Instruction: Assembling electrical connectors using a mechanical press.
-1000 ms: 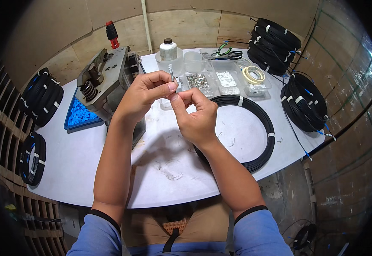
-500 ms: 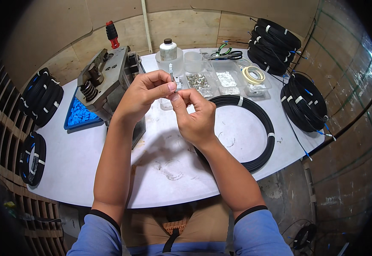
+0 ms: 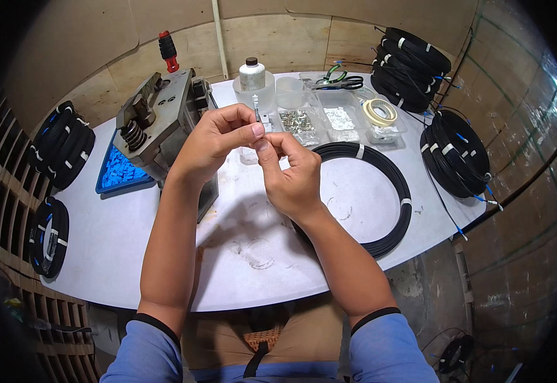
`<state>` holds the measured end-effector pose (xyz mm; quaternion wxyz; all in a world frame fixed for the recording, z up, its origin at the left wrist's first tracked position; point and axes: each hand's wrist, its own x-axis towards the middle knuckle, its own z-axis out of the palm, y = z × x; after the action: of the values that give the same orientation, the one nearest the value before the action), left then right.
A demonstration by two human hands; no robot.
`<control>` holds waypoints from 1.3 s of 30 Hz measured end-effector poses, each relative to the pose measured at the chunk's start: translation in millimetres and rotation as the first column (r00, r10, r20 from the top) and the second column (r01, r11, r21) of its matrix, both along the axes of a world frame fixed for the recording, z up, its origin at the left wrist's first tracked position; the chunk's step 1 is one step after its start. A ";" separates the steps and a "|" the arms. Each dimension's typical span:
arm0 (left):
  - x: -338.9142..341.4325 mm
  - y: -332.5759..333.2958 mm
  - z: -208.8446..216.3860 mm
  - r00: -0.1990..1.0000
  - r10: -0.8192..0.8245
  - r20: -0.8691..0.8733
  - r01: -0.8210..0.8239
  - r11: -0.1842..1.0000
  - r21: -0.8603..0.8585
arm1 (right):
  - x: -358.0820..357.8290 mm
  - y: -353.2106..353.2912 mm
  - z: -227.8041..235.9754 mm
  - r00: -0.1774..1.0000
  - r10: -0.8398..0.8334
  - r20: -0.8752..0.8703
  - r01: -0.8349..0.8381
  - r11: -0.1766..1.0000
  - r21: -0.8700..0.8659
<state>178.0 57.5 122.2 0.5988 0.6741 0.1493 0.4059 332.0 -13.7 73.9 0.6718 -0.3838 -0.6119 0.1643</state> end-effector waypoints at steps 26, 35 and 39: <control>1.3 -4.8 1.7 0.999 0.040 0.000 -0.040 0.999 -0.037 | 12.4 5.1 0.6 0.890 0.376 -0.258 -0.423 0.892 -0.159; -0.6 -3.0 1.2 0.997 -0.074 0.015 0.075 0.997 -0.029 | 14.8 6.8 -0.1 0.883 0.386 -0.265 -0.437 0.883 -0.169; -1.5 -2.8 0.0 0.998 -0.056 0.013 0.057 0.998 -0.004 | 10.6 5.5 0.5 0.917 0.320 -0.237 -0.364 0.915 -0.171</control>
<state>176.5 54.7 122.2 0.6123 0.6743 0.1272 0.3928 342.6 -8.2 74.3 0.6468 -0.3208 -0.5766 0.3826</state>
